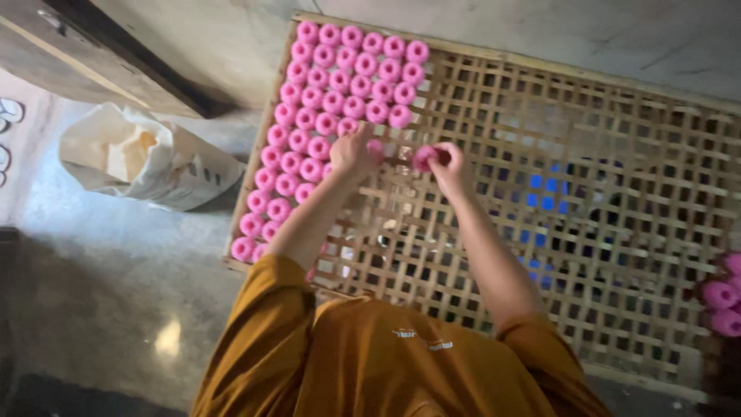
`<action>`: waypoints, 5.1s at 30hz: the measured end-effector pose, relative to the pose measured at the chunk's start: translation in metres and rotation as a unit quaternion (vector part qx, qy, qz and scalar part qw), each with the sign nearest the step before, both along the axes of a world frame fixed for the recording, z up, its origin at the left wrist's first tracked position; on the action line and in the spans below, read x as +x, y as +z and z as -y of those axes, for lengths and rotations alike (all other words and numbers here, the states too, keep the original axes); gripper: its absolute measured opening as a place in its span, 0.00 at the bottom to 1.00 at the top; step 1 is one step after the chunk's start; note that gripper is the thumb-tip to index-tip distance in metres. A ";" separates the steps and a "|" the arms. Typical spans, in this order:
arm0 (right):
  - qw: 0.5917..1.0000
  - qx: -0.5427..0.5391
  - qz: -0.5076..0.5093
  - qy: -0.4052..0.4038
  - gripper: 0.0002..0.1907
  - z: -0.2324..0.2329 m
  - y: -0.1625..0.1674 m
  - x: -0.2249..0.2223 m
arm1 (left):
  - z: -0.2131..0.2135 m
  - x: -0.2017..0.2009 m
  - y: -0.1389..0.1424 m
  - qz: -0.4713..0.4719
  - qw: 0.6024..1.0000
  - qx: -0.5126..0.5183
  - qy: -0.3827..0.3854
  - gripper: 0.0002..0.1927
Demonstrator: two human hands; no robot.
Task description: The person arranges pink ring-shaped items on a wooden lattice tray, then places colorful plastic bottle caps into a circular tray. Finally, they scoop pink dough from a basin and press it into the caps using a wooden tool.
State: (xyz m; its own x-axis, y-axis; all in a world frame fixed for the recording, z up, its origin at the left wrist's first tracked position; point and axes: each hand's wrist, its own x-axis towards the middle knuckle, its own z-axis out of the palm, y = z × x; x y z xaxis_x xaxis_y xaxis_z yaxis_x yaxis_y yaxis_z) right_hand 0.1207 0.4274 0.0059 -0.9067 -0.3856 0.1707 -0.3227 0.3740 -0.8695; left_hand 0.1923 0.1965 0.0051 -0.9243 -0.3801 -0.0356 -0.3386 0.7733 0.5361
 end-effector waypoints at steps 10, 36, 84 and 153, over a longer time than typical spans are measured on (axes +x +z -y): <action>0.986 0.120 -0.036 -0.111 0.11 0.116 -0.018 -0.004 | 0.040 -0.020 -0.011 -0.084 0.996 -0.029 -0.016 0.10; 0.979 -0.024 -0.126 -0.156 0.09 -0.119 -0.008 -0.019 | -0.026 0.001 -0.040 -0.264 0.958 -0.077 -0.081 0.18; 0.999 -0.009 -0.036 0.029 0.12 -0.079 0.008 0.021 | -0.037 0.055 0.010 -0.089 0.992 0.060 0.069 0.19; 0.713 0.402 -0.055 -0.572 0.15 -0.648 0.006 0.021 | -0.319 0.016 -0.016 -0.096 0.971 0.089 -0.201 0.22</action>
